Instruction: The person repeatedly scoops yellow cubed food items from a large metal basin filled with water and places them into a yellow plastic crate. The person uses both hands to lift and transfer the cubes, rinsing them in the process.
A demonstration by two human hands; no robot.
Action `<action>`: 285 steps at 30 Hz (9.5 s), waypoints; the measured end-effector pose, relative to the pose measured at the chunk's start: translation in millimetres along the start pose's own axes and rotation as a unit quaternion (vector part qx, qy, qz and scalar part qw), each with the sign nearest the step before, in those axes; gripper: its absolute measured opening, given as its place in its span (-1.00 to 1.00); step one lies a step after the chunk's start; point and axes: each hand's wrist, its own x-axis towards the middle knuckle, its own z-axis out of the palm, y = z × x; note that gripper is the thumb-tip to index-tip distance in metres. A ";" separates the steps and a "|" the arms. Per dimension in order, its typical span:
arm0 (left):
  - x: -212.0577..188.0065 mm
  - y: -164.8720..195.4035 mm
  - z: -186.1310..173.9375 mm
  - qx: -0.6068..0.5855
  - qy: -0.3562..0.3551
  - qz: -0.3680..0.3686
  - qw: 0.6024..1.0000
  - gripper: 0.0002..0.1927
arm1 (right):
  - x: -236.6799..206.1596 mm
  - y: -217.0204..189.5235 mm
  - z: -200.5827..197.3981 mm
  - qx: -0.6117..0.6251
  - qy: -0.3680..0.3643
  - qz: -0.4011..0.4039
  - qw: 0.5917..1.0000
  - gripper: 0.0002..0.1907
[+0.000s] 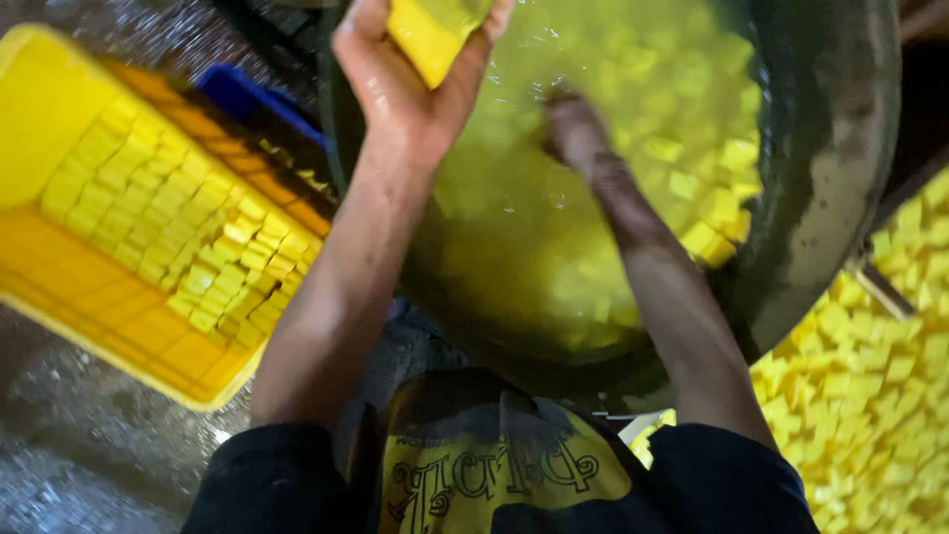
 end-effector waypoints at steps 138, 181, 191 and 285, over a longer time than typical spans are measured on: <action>-15.3 -222.4 -84.5 -0.071 0.211 -0.179 0.958 -0.62 | -137.3 87.6 -8.5 0.043 0.092 0.312 0.945 -0.49; -192.1 145.8 -91.8 -0.019 0.256 0.062 0.965 -0.40 | -16.4 -345.4 -26.9 0.488 -0.192 -0.008 0.852 -0.61; -238.2 197.7 -154.9 -0.100 0.314 0.010 0.944 -0.44 | 16.1 -398.5 66.1 0.122 -0.038 -0.297 0.946 0.05; -38.3 -246.1 -121.1 0.350 0.021 -0.268 0.897 -0.70 | -171.3 140.9 -65.3 0.519 0.053 0.130 0.843 -0.58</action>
